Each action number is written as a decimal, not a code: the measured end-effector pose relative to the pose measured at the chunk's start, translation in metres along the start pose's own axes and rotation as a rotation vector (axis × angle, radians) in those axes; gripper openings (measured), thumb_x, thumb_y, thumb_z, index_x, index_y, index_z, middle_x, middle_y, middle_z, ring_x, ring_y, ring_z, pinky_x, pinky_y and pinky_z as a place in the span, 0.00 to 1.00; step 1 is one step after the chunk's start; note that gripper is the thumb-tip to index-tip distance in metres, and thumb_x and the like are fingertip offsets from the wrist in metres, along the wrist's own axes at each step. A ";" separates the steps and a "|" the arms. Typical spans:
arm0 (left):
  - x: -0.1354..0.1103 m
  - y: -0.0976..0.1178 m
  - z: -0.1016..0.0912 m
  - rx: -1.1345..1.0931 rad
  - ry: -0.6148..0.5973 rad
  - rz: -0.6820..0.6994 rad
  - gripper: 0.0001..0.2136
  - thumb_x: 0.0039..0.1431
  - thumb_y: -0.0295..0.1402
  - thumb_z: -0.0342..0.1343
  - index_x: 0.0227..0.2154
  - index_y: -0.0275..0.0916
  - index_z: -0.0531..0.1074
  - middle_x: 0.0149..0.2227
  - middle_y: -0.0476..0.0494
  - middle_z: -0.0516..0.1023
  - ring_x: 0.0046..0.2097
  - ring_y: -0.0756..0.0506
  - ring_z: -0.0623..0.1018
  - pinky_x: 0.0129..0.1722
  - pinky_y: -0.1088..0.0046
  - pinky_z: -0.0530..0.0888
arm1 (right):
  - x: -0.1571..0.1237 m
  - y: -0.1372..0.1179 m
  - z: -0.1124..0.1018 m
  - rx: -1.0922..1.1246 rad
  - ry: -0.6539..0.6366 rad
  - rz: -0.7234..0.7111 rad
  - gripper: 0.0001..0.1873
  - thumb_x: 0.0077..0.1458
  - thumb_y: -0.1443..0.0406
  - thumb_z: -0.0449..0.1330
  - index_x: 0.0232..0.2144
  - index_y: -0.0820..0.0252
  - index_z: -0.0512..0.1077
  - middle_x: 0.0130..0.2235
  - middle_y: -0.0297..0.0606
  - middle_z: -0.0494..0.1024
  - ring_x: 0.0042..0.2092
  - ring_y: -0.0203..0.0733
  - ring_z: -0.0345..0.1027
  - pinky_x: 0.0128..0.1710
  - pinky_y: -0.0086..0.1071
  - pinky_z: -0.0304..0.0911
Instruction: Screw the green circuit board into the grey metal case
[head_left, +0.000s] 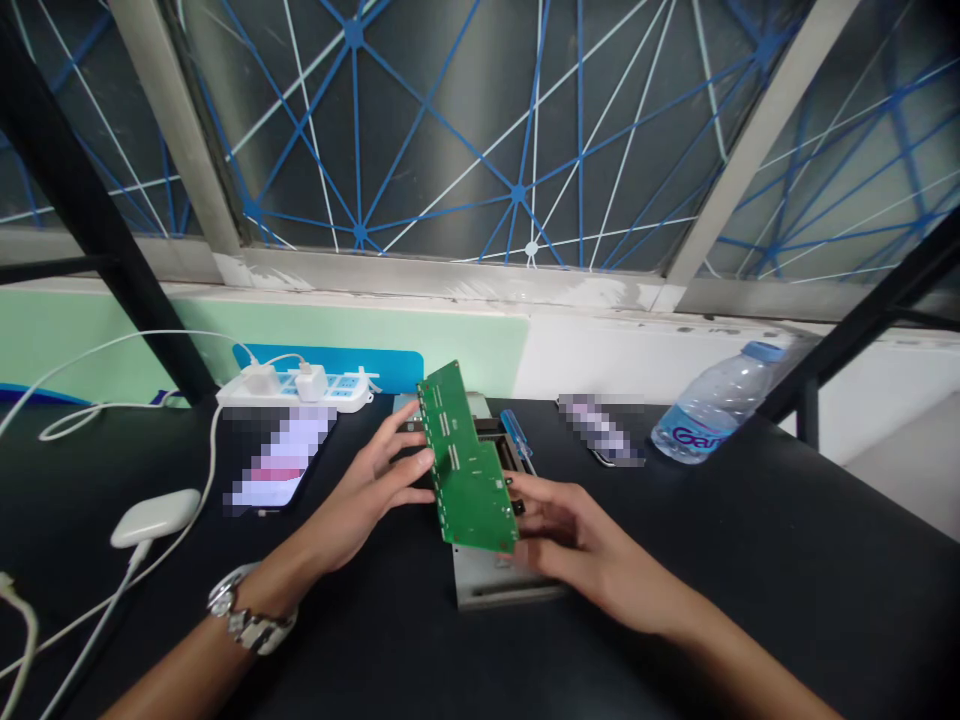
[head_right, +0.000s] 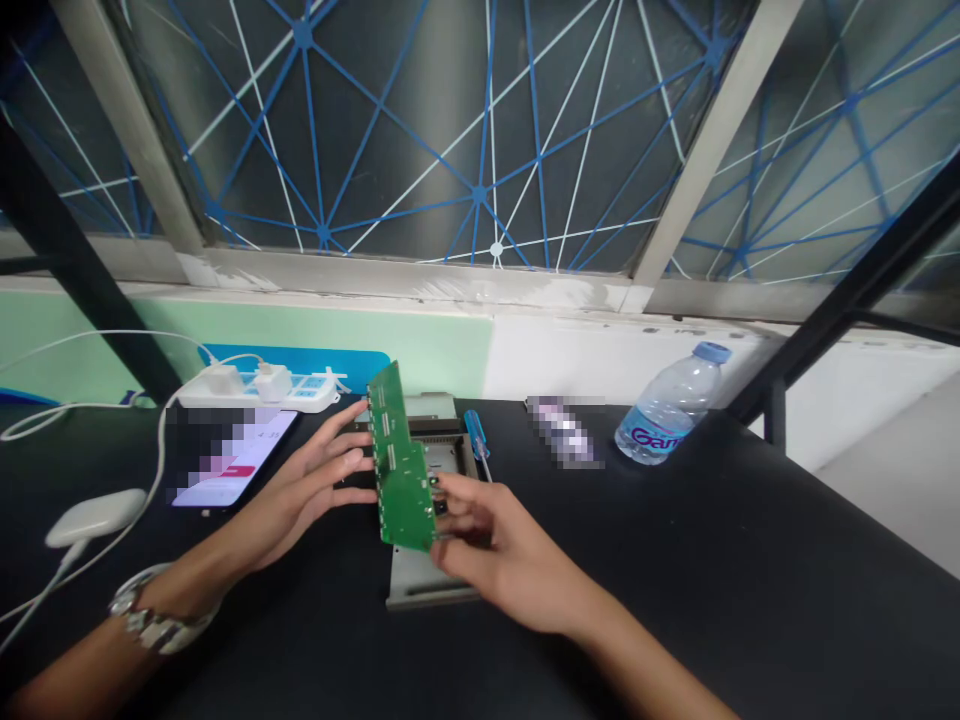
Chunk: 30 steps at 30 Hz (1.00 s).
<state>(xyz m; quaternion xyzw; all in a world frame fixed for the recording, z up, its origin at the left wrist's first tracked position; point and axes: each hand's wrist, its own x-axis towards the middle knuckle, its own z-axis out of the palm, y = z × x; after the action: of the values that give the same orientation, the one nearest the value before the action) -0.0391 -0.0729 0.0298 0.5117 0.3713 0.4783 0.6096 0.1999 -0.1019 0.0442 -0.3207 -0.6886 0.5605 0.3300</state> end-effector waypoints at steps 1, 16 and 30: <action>0.001 0.002 -0.003 0.015 0.003 -0.002 0.32 0.61 0.39 0.58 0.65 0.48 0.52 0.55 0.35 0.67 0.53 0.35 0.72 0.46 0.54 0.76 | 0.002 -0.001 -0.003 0.051 -0.013 0.023 0.27 0.55 0.68 0.60 0.57 0.52 0.70 0.45 0.38 0.80 0.41 0.41 0.75 0.44 0.41 0.73; 0.007 -0.002 -0.006 0.121 0.013 0.180 0.26 0.62 0.34 0.58 0.60 0.44 0.57 0.42 0.44 0.70 0.38 0.48 0.74 0.36 0.69 0.76 | 0.009 0.010 -0.007 0.200 0.090 0.143 0.20 0.58 0.64 0.60 0.53 0.59 0.67 0.43 0.41 0.78 0.33 0.37 0.75 0.27 0.27 0.72; 0.005 -0.004 -0.021 0.907 -0.031 0.511 0.11 0.65 0.32 0.52 0.49 0.42 0.71 0.38 0.46 0.74 0.38 0.48 0.74 0.39 0.71 0.71 | 0.009 0.001 -0.010 0.387 0.156 0.078 0.24 0.62 0.51 0.54 0.49 0.64 0.68 0.32 0.43 0.77 0.27 0.41 0.71 0.25 0.33 0.68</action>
<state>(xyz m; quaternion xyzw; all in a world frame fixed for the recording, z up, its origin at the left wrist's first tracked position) -0.0568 -0.0620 0.0213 0.8057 0.3952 0.3952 0.1959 0.2033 -0.0886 0.0453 -0.3203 -0.5276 0.6679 0.4159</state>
